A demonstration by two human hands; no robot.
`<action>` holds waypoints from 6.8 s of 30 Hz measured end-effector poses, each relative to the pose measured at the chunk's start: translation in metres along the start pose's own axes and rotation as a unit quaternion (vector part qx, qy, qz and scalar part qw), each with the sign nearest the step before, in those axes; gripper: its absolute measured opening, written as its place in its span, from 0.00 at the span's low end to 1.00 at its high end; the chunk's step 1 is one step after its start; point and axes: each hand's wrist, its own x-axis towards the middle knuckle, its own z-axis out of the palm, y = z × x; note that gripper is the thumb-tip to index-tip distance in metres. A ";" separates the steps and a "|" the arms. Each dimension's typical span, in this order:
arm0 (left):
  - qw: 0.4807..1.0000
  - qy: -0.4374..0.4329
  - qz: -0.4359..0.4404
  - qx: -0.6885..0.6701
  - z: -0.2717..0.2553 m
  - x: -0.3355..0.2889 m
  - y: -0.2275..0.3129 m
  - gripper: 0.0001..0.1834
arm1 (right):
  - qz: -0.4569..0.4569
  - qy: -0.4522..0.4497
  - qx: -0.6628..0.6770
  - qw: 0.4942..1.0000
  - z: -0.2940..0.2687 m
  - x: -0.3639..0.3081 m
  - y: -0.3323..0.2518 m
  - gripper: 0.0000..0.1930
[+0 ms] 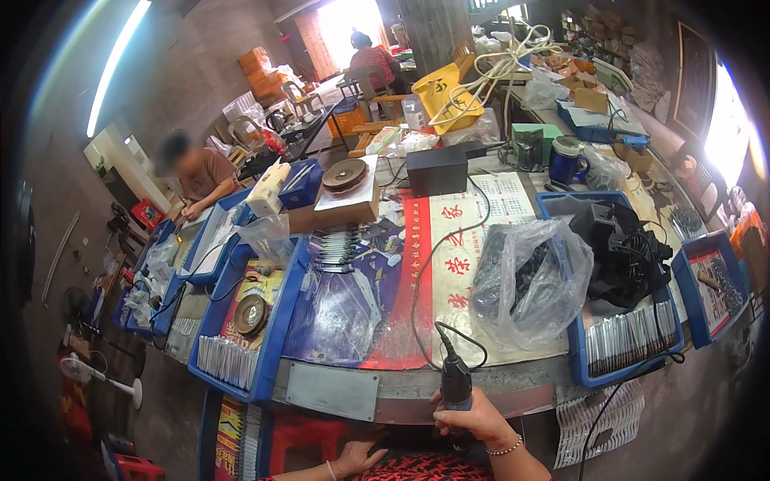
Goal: The person shapes and finishes small metal components at a workbench using a handheld power grinder.
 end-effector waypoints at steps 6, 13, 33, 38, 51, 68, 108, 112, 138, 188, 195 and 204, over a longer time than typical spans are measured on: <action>0.998 0.022 0.060 0.007 -0.014 0.016 0.010 0.28 | -0.008 0.012 -0.003 1.000 0.004 0.005 0.000 0.18; 0.999 0.009 0.038 0.021 0.000 0.016 -0.005 0.30 | -0.020 0.014 -0.029 0.999 0.010 0.007 -0.002 0.18; 0.990 0.039 0.139 0.004 0.133 0.139 0.010 0.13 | -0.041 0.072 -0.103 0.991 0.018 0.014 -0.001 0.19; 0.986 0.076 0.149 0.004 0.120 0.126 0.017 0.13 | -0.046 0.082 -0.097 0.991 0.022 0.007 0.008 0.19; 0.972 0.122 0.187 -0.076 0.092 0.129 0.053 0.08 | -0.066 0.110 -0.139 0.982 0.031 0.009 0.010 0.18; 0.977 0.083 0.169 -0.096 0.082 0.126 0.039 0.19 | -0.023 0.083 -0.109 0.990 0.025 0.009 0.008 0.20; 0.813 0.502 -0.069 -0.287 -0.238 0.011 0.063 0.06 | -0.089 0.047 -0.027 0.995 0.009 0.007 0.013 0.22; 0.833 0.485 -0.047 -0.262 -0.213 0.012 0.073 0.07 | -0.051 0.050 -0.034 0.997 0.014 0.001 0.006 0.20; 0.854 -0.189 -0.042 -0.483 0.029 0.083 0.058 0.12 | -0.031 0.005 -0.047 0.998 0.006 -0.001 0.006 0.17; 0.964 -0.006 0.057 -0.261 0.069 0.129 0.043 0.10 | -0.020 0.009 -0.043 0.999 0.010 0.003 0.003 0.18; 0.952 0.006 0.083 -0.295 0.056 0.129 0.056 0.10 | -0.020 0.023 -0.043 0.999 0.009 0.001 0.004 0.19; 0.959 0.073 0.102 -0.254 0.167 0.136 -0.031 0.07 | -0.007 0.033 -0.049 0.998 0.020 0.004 0.002 0.19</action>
